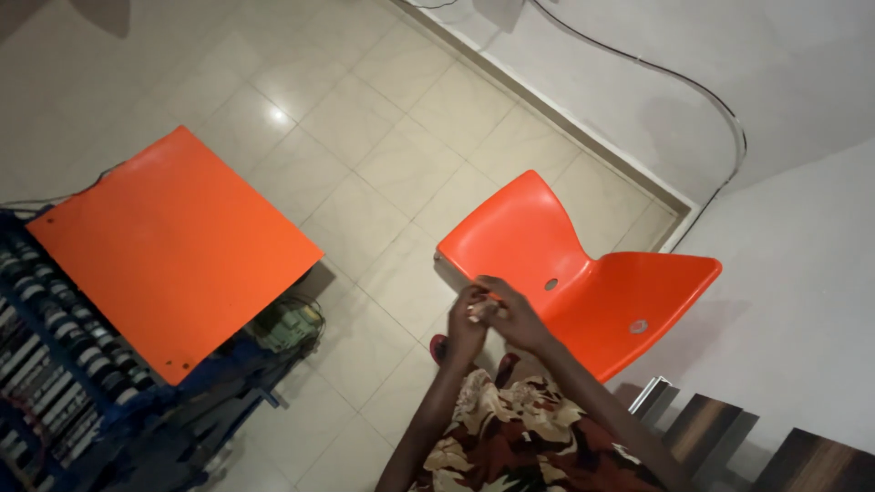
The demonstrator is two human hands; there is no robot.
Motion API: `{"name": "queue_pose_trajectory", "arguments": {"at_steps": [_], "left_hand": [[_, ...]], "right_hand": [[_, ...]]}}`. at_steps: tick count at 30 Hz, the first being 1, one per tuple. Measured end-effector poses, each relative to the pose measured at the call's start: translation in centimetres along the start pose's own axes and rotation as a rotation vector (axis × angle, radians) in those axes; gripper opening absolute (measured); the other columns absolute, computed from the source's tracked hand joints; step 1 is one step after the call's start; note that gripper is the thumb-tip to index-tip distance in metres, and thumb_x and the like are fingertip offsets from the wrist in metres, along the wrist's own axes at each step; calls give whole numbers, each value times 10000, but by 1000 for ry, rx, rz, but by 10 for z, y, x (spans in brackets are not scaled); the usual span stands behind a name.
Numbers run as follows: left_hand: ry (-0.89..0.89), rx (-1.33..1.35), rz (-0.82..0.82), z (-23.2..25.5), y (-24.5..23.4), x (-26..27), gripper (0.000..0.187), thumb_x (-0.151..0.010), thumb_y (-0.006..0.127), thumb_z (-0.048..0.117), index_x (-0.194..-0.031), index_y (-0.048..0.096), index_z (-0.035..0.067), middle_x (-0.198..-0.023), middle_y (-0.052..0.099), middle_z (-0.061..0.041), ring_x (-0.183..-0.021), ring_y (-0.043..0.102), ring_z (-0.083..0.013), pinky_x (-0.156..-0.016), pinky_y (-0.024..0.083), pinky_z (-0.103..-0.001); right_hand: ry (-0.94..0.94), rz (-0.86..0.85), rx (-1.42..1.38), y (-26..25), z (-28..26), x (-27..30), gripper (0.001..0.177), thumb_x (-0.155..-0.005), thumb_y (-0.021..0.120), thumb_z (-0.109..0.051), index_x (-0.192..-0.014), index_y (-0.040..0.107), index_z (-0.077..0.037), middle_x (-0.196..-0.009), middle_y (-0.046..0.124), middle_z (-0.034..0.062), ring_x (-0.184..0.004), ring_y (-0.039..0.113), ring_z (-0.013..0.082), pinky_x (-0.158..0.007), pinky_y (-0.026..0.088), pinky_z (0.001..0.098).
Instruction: The person is moving an orange plastic chair around a room containing a large machine and other furniture.
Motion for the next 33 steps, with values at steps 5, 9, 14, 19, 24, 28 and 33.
{"name": "queue_pose_trajectory", "arguments": {"at_steps": [5,9,14,19,24,28,33], "left_hand": [[-78,77,198,6,-36,21,465,-930,739,102,-1352,552,40,-1241,674,-110,-1163,663,-205,-873,561,-310],[-110,-92,328,49,-72,33,634,-845,740,100,-1416,466,75,-1381,554,-63,-1168,643,-196,-817,568,-319],[-230,55,348,48,-124,30,600,-881,713,114,-1445,510,91,-1322,618,-94,-1151,656,-230,-847,587,-362],[-44,4,371,42,-178,20,537,-934,727,143,-1427,539,46,-1398,627,-108,-1166,669,-218,-911,585,-369],[-58,196,383,82,-204,23,469,-981,660,133,-1423,543,28,-1372,662,-120,-1091,700,-182,-863,617,-321],[-27,224,399,83,-209,11,500,-934,611,73,-1428,543,35,-1364,642,-113,-1120,664,-151,-832,620,-320],[81,297,282,87,-213,-21,475,-995,649,69,-1450,524,11,-1344,649,-118,-1130,664,-170,-941,567,-319]], "right_hand": [[-43,-182,-2,45,-43,-8,713,-909,772,-289,-1514,450,-92,-1561,429,169,-1380,511,356,-1109,452,457],[-164,-280,153,70,-57,-9,789,-922,801,-278,-1575,398,-94,-1618,352,196,-1498,352,383,-1131,407,481],[-13,-401,30,97,-77,-28,801,-914,739,-331,-1590,353,-141,-1605,394,127,-1387,494,298,-1022,521,433],[32,-503,-173,132,-107,-50,761,-953,702,-344,-1589,342,-131,-1551,489,111,-1372,549,254,-1017,536,418],[-49,-604,-234,155,-157,-67,750,-968,698,-338,-1575,361,-55,-1442,594,145,-1273,632,257,-1018,547,401],[-68,-621,-219,165,-159,-80,715,-962,705,-343,-1545,422,-40,-1413,617,147,-1268,634,258,-1034,540,401],[-79,-596,-80,165,-157,-111,611,-939,739,-304,-1479,554,-88,-1388,625,113,-1296,599,265,-1041,513,421]]}}
Point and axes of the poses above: each hand's wrist, its own x-axis away from the middle knuckle, its own y-axis out of the palm, z = x × y, the point moved 9 cm from there along -x, towards the middle knuckle
